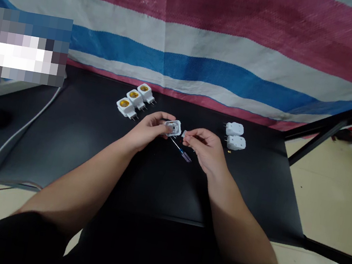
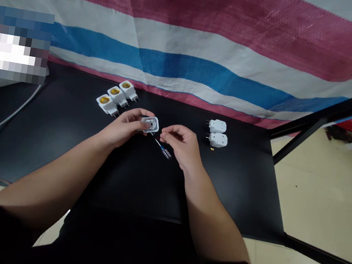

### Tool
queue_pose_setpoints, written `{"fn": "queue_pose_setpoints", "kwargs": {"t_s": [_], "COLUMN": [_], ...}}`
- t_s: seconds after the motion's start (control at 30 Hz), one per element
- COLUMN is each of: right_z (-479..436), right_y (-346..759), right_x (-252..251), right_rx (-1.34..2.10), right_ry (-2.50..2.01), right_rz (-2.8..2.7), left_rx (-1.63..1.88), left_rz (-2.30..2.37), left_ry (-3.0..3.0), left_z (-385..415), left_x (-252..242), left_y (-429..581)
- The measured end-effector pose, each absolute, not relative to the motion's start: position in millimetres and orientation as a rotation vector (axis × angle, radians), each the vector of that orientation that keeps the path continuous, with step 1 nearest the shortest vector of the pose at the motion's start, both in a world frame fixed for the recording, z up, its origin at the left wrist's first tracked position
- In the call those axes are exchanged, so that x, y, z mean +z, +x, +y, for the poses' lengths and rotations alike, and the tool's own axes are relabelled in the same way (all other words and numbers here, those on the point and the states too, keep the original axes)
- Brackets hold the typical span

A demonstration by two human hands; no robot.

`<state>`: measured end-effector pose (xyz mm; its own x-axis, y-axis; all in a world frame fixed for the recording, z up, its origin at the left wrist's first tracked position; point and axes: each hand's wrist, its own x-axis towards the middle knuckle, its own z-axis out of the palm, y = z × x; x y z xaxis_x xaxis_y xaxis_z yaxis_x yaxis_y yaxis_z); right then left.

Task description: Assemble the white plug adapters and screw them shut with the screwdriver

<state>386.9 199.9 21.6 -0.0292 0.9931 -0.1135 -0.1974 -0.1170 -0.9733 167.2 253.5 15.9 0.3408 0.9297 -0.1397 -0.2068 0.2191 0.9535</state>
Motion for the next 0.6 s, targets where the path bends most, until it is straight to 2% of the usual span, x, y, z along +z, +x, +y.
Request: {"fn": "queue_pose_setpoints", "kwargs": {"t_s": [0.6], "right_z": [205.1], "right_y": [398.4], "right_x": [27.7], "right_rx": [1.334], "right_ry": [-1.130], "right_rz": [-1.017], "left_rx": [0.946], "left_rz": [0.929], "left_ry": [0.947], "left_z": [253.8], "left_x": [20.2], "left_y": [168.5]}}
